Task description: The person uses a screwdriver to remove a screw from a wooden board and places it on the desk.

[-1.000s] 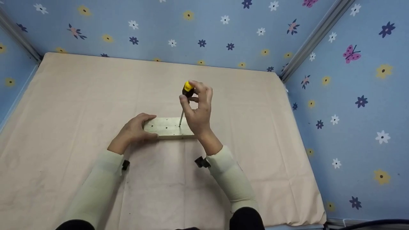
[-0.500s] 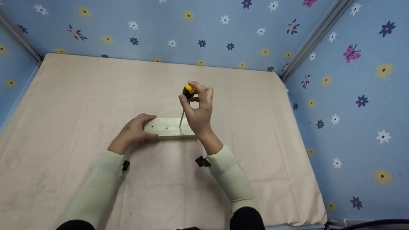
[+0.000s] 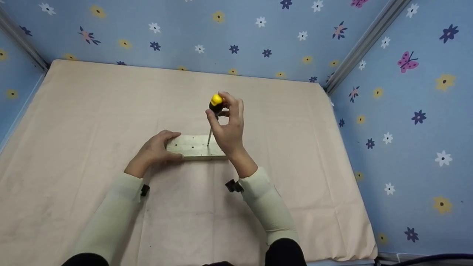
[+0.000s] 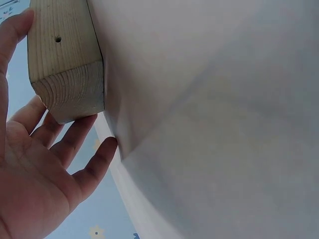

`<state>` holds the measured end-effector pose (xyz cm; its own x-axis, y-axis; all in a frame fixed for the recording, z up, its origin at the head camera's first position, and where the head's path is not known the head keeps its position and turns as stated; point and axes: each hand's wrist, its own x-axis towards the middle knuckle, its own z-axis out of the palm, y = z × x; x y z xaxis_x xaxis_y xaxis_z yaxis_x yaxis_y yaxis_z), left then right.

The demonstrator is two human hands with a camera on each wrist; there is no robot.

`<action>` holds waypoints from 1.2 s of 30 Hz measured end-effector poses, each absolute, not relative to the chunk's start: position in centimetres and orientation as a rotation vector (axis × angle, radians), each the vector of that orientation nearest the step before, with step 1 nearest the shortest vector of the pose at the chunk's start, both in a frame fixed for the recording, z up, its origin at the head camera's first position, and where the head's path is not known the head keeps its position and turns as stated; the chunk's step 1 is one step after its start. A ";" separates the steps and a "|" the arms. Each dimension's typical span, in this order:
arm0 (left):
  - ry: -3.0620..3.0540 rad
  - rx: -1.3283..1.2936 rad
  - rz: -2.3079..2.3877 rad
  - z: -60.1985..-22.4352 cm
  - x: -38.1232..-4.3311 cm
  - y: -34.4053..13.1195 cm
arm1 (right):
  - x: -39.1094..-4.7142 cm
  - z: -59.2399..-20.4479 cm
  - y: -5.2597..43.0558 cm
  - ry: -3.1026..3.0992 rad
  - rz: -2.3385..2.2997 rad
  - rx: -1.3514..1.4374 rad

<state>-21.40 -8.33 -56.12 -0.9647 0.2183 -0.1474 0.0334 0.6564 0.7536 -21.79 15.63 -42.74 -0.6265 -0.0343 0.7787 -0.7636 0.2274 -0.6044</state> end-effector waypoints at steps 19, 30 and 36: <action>2.628 0.162 1.217 -56.4 -21.3 -8.2 | -21.8 -42.8 15.5 -1.902 1.426 0.790; 2.618 0.174 1.231 -56.4 -21.3 -8.3 | -22.0 -42.9 15.7 -1.851 1.434 0.770; 2.627 0.175 1.218 -56.3 -21.3 -8.2 | -22.0 -42.6 15.6 -1.876 1.487 0.803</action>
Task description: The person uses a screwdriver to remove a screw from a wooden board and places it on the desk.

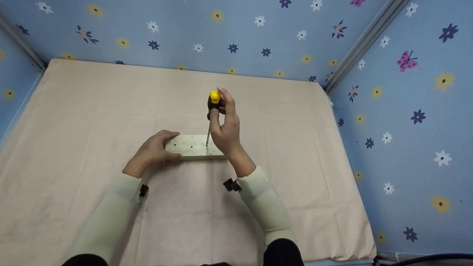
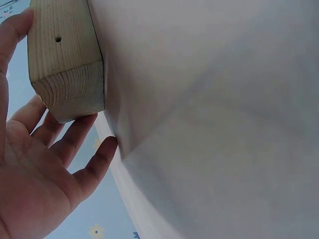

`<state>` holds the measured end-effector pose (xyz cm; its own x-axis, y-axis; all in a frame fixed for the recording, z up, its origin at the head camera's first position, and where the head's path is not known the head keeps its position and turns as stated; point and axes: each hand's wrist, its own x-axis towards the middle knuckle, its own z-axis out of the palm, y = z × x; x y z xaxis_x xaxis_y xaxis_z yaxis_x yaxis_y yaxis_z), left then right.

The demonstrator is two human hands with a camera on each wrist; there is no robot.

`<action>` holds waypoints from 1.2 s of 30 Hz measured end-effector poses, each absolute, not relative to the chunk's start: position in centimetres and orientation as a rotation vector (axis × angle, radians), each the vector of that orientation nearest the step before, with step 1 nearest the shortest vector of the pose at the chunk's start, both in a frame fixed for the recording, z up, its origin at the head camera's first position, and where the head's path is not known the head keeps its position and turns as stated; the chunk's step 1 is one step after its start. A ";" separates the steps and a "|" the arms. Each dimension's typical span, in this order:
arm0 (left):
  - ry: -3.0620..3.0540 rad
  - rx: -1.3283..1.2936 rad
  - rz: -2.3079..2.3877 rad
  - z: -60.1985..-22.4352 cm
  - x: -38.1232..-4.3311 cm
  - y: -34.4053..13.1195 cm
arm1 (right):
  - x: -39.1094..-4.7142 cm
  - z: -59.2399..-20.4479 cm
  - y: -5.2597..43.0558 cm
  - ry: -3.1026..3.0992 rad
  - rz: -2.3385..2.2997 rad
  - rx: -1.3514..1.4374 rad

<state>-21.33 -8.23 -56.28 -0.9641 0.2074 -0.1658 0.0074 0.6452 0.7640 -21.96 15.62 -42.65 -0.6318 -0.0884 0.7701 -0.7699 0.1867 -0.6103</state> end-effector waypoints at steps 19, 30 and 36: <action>2.610 0.195 1.230 -56.3 -21.5 -8.4 | -22.2 -42.4 15.6 -1.914 1.518 0.772; 2.629 0.185 1.205 -56.2 -21.4 -8.3 | -22.3 -42.3 15.5 -1.887 1.444 0.669; 2.625 0.172 1.195 -56.2 -21.5 -8.2 | -22.2 -42.4 15.4 -1.882 1.450 0.675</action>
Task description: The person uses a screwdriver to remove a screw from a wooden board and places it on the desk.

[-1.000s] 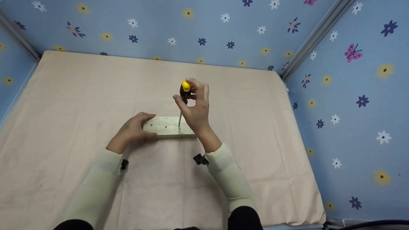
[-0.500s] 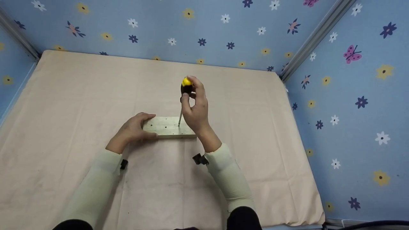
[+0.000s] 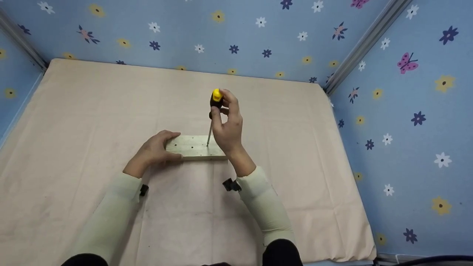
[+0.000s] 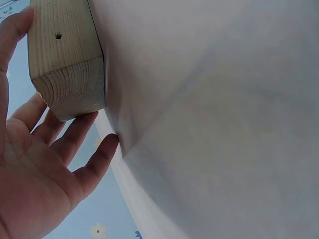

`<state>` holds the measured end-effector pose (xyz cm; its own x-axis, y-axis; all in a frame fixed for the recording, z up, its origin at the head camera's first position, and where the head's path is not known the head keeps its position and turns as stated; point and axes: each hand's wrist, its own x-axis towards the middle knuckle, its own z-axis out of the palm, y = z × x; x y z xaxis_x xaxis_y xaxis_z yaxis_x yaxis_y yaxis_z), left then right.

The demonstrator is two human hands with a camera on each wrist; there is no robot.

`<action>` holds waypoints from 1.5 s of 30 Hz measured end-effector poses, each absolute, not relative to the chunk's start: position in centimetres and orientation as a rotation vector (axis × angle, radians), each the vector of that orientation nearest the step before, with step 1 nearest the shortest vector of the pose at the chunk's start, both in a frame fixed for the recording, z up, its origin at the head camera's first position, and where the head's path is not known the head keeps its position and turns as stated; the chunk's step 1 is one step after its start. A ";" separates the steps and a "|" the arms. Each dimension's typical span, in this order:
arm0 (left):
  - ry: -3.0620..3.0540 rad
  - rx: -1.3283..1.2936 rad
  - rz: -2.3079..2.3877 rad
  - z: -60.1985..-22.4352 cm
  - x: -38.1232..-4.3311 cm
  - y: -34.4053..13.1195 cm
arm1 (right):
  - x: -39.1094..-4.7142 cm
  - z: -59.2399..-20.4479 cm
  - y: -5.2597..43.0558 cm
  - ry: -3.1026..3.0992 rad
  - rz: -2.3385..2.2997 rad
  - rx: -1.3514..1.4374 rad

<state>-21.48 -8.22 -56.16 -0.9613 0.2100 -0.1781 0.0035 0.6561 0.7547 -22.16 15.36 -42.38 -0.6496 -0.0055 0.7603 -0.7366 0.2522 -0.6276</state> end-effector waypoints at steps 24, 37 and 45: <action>2.605 0.191 1.243 -56.1 -21.6 -8.4 | -22.2 -42.4 15.2 -1.810 1.582 0.846; 2.606 0.177 1.237 -56.3 -21.5 -8.3 | -22.3 -42.5 15.6 -1.787 1.523 0.811; 2.611 0.189 1.212 -56.3 -21.5 -8.4 | -22.3 -42.7 15.6 -1.766 1.631 0.789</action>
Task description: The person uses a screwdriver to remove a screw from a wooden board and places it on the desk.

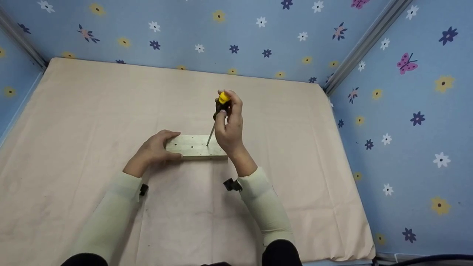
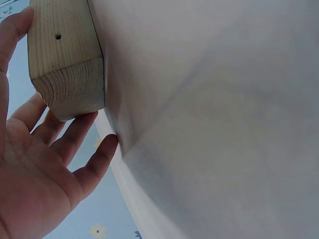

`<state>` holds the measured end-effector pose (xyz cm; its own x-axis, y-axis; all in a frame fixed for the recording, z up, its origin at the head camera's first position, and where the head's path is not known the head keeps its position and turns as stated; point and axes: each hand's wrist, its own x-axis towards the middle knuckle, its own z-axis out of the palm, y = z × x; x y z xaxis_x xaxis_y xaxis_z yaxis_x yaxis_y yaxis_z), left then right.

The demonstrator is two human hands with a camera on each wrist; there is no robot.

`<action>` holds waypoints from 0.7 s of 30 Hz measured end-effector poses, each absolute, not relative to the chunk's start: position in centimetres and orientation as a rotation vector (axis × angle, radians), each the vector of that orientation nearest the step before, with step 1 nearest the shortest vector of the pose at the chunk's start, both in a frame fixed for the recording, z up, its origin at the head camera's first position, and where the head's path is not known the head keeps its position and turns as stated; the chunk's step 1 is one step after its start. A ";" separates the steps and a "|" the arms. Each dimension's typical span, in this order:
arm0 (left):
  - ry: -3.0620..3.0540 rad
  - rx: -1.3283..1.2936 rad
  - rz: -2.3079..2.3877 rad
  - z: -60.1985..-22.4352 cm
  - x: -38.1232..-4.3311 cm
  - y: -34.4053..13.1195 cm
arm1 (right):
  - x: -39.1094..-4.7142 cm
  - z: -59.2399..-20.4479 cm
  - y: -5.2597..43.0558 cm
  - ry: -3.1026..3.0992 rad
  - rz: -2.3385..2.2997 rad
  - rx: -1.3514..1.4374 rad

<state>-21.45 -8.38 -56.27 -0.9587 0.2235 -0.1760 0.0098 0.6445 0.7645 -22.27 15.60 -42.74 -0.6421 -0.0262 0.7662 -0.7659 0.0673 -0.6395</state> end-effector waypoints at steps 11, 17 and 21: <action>2.624 0.205 1.197 -56.4 -21.5 -8.4 | -22.2 -42.9 15.8 -1.738 1.587 0.771; 2.623 0.214 1.203 -56.4 -21.6 -8.5 | -22.2 -43.0 15.9 -1.743 1.470 0.760; 2.612 0.200 1.209 -56.4 -21.5 -8.5 | -22.1 -43.0 15.6 -1.697 1.518 0.800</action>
